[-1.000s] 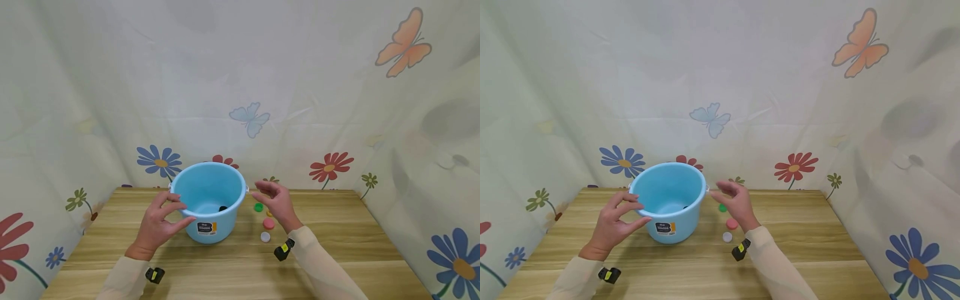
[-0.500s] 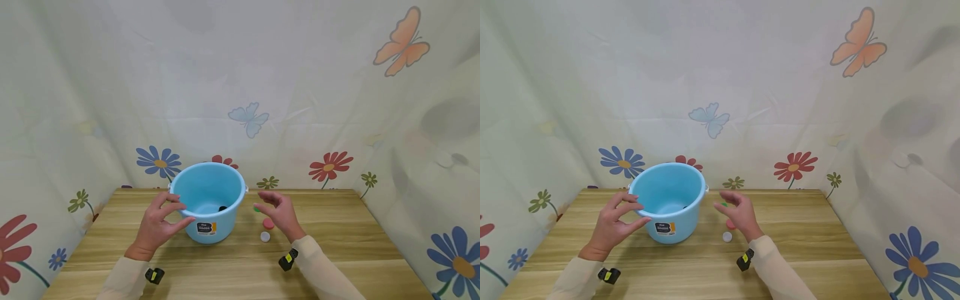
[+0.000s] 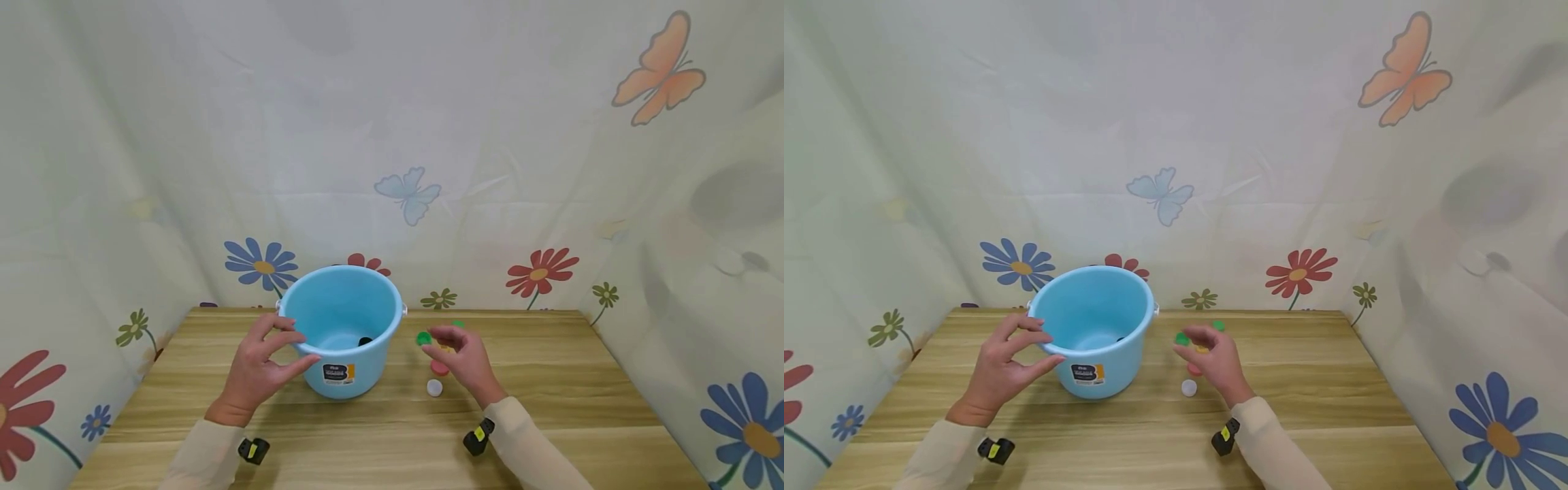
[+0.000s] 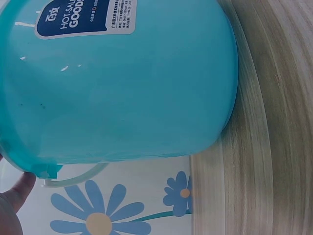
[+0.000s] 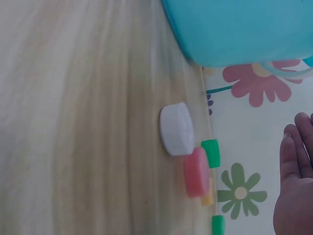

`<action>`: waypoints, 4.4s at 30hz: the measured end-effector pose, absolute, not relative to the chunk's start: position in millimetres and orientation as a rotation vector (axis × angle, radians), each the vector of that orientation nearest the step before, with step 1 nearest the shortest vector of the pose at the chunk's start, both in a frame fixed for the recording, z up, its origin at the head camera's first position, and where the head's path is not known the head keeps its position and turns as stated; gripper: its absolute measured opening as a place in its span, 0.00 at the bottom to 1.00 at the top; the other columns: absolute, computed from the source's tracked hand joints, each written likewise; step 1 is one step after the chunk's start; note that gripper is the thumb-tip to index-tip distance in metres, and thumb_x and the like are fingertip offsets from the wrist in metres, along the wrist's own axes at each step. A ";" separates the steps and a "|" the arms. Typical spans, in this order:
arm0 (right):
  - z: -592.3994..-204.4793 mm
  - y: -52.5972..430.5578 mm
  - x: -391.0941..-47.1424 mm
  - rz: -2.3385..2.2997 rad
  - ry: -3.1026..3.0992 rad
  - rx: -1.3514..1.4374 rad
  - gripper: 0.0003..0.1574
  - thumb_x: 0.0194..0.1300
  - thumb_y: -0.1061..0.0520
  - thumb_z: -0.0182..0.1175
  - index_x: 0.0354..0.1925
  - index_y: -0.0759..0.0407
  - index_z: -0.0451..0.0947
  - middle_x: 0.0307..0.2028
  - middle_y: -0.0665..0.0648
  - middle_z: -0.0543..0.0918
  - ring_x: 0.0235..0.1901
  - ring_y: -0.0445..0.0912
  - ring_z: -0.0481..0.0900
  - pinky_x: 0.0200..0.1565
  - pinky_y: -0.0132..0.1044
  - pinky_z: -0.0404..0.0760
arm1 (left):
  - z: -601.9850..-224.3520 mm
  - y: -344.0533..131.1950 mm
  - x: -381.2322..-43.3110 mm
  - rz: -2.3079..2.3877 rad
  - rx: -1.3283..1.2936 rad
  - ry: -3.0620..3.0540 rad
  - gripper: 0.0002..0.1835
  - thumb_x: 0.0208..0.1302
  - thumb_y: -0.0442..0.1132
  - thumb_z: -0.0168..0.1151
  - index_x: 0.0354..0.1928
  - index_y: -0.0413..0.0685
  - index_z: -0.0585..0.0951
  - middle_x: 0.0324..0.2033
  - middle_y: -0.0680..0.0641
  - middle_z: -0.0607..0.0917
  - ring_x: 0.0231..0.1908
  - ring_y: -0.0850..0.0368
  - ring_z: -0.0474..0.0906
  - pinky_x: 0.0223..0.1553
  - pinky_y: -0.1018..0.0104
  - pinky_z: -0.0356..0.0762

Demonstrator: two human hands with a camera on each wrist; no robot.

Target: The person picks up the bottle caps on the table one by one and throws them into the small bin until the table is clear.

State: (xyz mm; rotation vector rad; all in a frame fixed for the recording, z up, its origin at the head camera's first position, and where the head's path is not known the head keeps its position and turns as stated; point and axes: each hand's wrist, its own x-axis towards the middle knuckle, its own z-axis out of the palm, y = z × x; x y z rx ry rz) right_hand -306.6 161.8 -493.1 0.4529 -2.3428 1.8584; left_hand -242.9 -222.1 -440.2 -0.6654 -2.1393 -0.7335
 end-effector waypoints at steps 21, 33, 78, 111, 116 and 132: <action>-517.5 182.7 -297.3 1.852 -2.467 0.410 0.27 0.59 0.49 0.76 0.54 0.57 0.84 0.54 0.62 0.87 0.53 0.54 0.84 0.61 0.41 0.84 | -440.0 -221.0 -241.7 -0.750 -0.653 -2.154 0.20 0.39 0.46 0.87 0.36 0.53 0.88 0.46 0.44 0.80 0.57 0.43 0.78 0.55 0.42 0.82; -526.0 188.1 -295.9 1.841 -2.620 0.466 0.26 0.57 0.52 0.78 0.52 0.58 0.84 0.49 0.58 0.89 0.49 0.51 0.87 0.49 0.26 0.85 | -441.3 -221.7 -242.8 -0.740 -0.653 -2.157 0.21 0.39 0.47 0.87 0.36 0.53 0.88 0.46 0.44 0.80 0.57 0.44 0.78 0.61 0.56 0.81; -525.4 185.8 -295.9 1.441 -2.904 0.677 0.19 0.54 0.56 0.79 0.44 0.54 0.85 0.42 0.49 0.87 0.43 0.43 0.83 0.47 0.36 0.87 | -443.3 -222.9 -244.2 -0.732 -0.638 -2.159 0.21 0.39 0.47 0.87 0.37 0.55 0.88 0.46 0.46 0.80 0.57 0.45 0.78 0.62 0.58 0.79; -522.6 182.0 -295.1 1.348 -2.924 0.718 0.16 0.55 0.59 0.78 0.42 0.55 0.85 0.40 0.50 0.86 0.40 0.44 0.82 0.42 0.30 0.85 | -445.8 -223.7 -246.8 -0.735 -0.668 -2.116 0.20 0.42 0.51 0.86 0.36 0.55 0.88 0.46 0.47 0.80 0.56 0.49 0.78 0.67 0.82 0.63; -521.9 183.0 -294.5 1.407 -2.895 0.727 0.17 0.55 0.59 0.78 0.43 0.55 0.85 0.39 0.50 0.87 0.40 0.43 0.84 0.41 0.28 0.85 | -445.9 -223.5 -246.7 -0.721 -0.664 -2.120 0.20 0.39 0.48 0.87 0.36 0.54 0.88 0.45 0.48 0.80 0.55 0.49 0.78 0.67 0.80 0.65; -497.0 180.0 -298.0 1.537 -2.761 0.632 0.16 0.58 0.57 0.77 0.45 0.54 0.87 0.42 0.53 0.89 0.41 0.44 0.85 0.47 0.36 0.88 | -443.6 -221.2 -245.5 -0.727 -0.641 -2.143 0.22 0.35 0.44 0.88 0.35 0.54 0.88 0.45 0.48 0.80 0.56 0.47 0.78 0.53 0.41 0.84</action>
